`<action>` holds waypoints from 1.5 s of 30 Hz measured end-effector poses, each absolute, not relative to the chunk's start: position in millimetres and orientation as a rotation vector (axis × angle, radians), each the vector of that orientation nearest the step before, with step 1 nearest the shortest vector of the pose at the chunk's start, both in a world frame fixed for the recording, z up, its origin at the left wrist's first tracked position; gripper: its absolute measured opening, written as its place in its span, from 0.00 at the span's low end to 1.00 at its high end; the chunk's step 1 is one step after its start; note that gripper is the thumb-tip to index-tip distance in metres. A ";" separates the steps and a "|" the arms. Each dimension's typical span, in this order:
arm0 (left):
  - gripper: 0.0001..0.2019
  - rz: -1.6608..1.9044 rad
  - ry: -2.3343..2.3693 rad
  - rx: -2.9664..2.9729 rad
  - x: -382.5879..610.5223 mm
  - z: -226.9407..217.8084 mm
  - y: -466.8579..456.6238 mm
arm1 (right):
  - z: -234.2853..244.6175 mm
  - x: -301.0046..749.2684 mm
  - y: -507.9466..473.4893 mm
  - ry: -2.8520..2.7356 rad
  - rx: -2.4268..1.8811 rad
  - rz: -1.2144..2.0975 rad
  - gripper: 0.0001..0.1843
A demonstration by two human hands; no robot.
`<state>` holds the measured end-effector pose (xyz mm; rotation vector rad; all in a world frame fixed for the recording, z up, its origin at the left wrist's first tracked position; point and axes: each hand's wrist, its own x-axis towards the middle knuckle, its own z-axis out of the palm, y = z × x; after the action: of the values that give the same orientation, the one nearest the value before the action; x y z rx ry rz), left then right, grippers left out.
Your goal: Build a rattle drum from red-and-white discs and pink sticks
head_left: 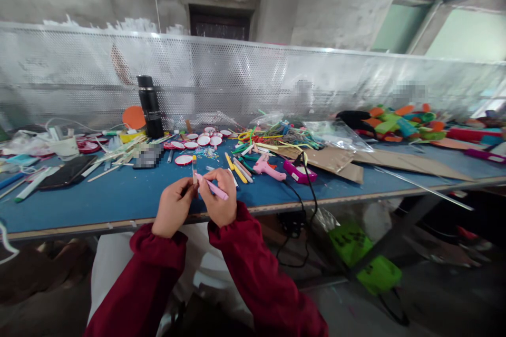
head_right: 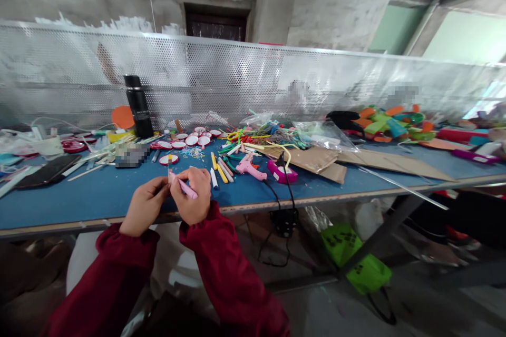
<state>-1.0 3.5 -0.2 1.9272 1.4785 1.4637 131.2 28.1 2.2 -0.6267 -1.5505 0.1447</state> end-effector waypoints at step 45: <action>0.15 1.446 1.501 1.977 -0.2 0.2 3.0 | 0.2 131.7 30.6 -1.544 -0.626 0.153 0.08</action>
<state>-0.2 3.0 0.2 1.9771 1.5008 1.4459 131.7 30.6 0.2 -0.6265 -1.5442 0.1533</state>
